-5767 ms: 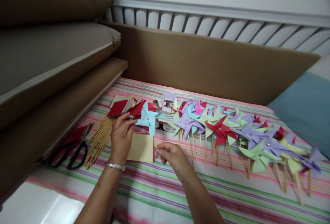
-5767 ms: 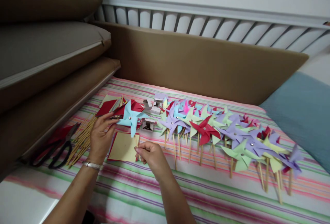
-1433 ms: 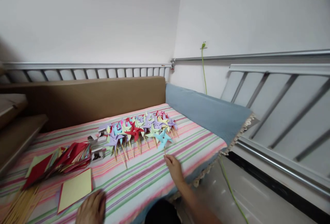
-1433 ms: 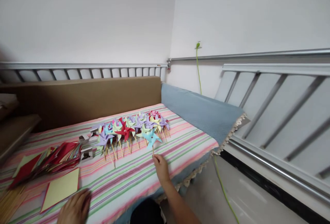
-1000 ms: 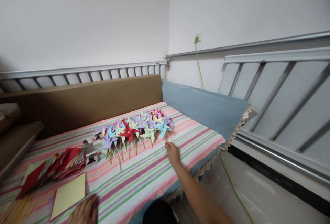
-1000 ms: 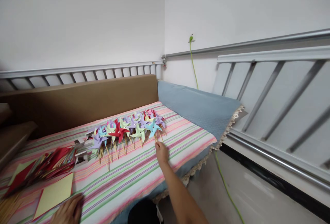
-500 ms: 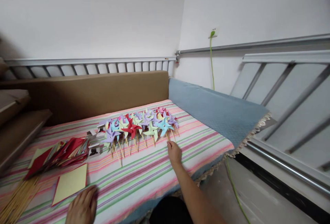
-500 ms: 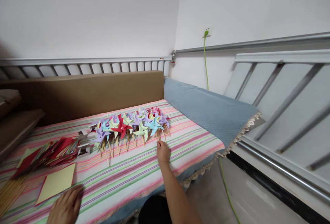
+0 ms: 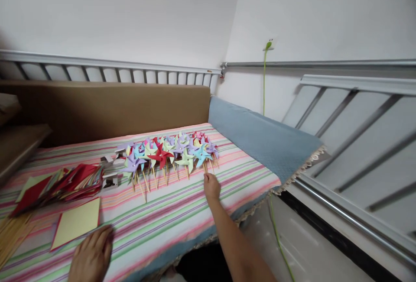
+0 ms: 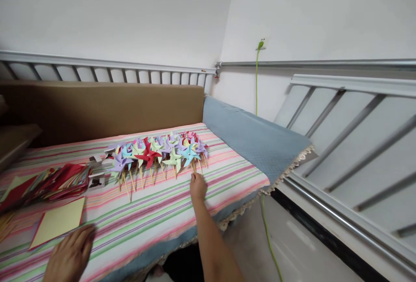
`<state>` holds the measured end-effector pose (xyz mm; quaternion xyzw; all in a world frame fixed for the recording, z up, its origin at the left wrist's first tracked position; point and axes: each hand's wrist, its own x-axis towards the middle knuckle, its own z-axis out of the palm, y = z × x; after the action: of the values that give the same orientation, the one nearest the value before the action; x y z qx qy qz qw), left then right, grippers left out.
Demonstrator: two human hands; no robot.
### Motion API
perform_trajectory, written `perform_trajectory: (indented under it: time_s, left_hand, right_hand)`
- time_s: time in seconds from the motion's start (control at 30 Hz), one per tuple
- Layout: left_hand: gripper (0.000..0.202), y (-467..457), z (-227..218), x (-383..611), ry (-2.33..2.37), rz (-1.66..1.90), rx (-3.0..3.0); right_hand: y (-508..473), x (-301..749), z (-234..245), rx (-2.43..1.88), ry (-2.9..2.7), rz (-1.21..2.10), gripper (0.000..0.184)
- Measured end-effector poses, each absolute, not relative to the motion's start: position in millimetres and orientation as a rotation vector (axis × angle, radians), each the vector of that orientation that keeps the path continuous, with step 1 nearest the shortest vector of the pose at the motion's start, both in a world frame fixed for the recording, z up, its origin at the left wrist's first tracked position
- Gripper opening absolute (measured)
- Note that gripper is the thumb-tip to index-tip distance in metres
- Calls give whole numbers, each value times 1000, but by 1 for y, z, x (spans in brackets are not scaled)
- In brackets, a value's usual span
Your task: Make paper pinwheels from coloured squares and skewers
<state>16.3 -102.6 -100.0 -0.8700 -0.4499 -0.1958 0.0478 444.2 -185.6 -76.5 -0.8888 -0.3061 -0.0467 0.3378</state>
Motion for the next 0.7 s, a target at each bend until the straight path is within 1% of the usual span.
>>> perform_trajectory:
  time_s: [0.5,0.7]
  left_hand:
    - [32,-104,-99,19,-1368,-653,-2654]
    - [27,-120,-84,27,-1433,-695,-2665]
  right_hand:
    - [-186,442,-75,-2343,-784,-172,22]
    - [-192,440,-76,-2293,-798,-178,22]
